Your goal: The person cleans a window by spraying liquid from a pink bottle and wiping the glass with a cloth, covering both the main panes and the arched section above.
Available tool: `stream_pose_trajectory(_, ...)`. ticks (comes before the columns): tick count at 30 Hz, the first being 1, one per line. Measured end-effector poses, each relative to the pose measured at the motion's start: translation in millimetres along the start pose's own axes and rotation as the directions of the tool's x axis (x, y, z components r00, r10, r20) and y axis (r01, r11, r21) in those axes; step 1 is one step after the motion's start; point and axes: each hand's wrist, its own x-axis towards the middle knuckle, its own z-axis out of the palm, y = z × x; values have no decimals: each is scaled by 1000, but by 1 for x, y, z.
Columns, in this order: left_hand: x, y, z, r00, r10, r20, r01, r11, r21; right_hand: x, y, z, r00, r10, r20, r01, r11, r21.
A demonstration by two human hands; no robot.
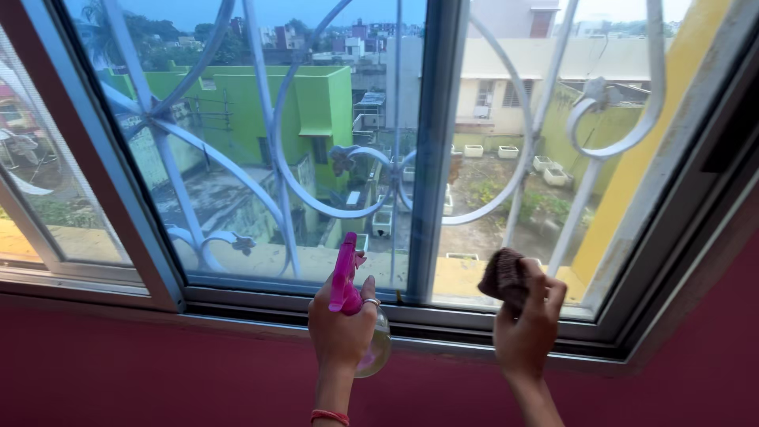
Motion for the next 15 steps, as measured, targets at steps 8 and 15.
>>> stream_pose_trajectory(8, -26, 32, 19, 999, 44, 30, -40, 993, -109, 21, 49, -46, 951, 296, -93, -288, 953, 89)
stream_pose_trajectory(15, -46, 51, 54, 966, 257, 27, -231, 906, -356, 27, 83, -61, 932, 349, -102, -280, 868, 411)
